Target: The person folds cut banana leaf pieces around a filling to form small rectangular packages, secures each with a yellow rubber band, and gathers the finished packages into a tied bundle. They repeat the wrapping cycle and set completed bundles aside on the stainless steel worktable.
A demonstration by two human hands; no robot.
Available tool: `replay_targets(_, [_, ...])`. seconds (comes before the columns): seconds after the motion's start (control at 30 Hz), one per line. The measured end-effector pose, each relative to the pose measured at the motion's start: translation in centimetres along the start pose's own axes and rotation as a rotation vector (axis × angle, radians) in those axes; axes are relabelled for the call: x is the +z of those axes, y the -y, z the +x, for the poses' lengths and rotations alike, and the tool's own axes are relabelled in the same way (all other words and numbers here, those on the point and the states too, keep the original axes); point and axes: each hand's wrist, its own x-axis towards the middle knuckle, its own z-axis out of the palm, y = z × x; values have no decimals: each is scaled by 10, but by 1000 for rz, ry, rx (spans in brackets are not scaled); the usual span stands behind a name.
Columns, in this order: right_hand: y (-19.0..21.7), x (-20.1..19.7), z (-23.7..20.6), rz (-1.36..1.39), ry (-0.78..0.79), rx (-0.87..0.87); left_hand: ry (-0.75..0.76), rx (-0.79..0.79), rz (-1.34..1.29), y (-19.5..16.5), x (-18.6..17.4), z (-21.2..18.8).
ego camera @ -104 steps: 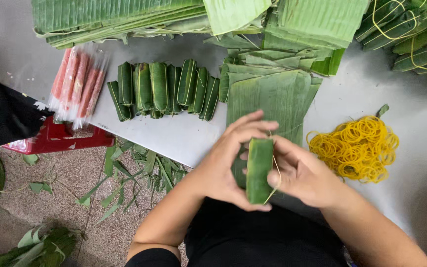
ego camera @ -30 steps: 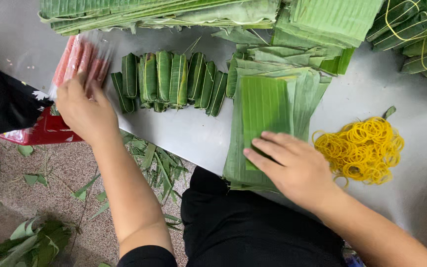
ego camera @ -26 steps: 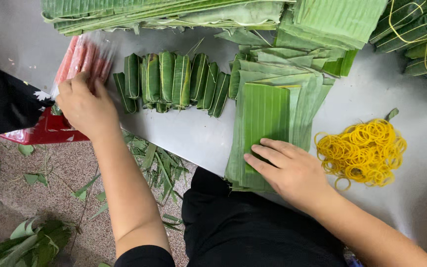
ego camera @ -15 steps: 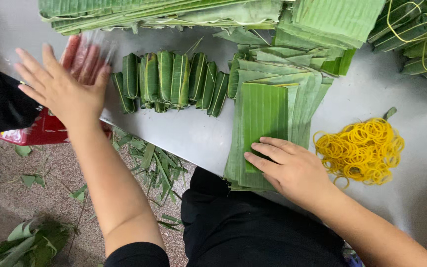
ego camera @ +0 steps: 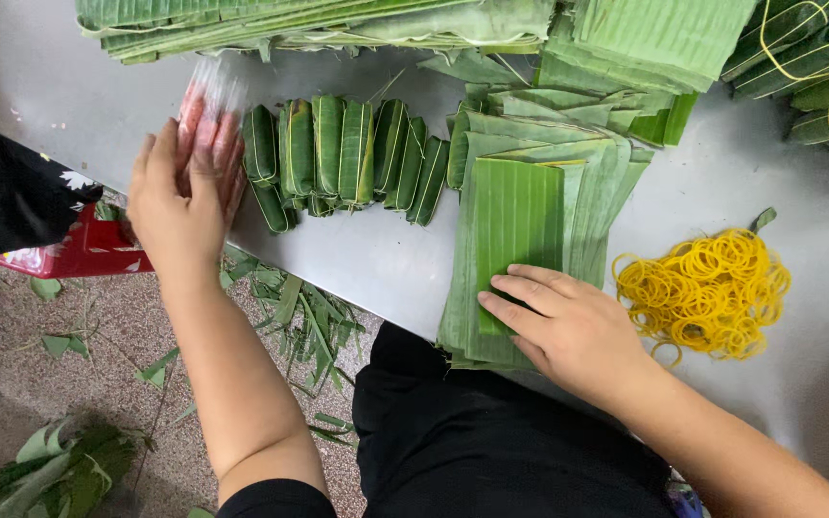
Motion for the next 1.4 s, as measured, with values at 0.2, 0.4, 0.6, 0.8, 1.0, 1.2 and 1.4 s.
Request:
replay_targets(0.2, [4, -4, 4, 26, 13, 7, -5, -128, 221, -46, -30, 18])
replay_targets(0.4, [-5, -9, 2, 253, -48, 84, 224, -134, -953, -141, -80, -32])
replay_targets(0.6, [-26, -5, -21, 701, 53, 340, 953, -712, -1703, -190, -42, -85])
replay_targets(0.8, [-35, 1, -42, 552, 41, 462, 698, -56, -824, -197, -27, -102])
replay_targets(1.0, [-18, 4, -34, 21, -249, 272, 289, 345, -547, -213, -21, -101])
replay_targets(1.2, [-17, -21, -24, -13, -138, -25, 342, 698, -628, -206, -35, -85])
replay_targets(1.4, [-30, -14, -18, 26, -102, -8, 586, 522, -688, -211, -20, -81])
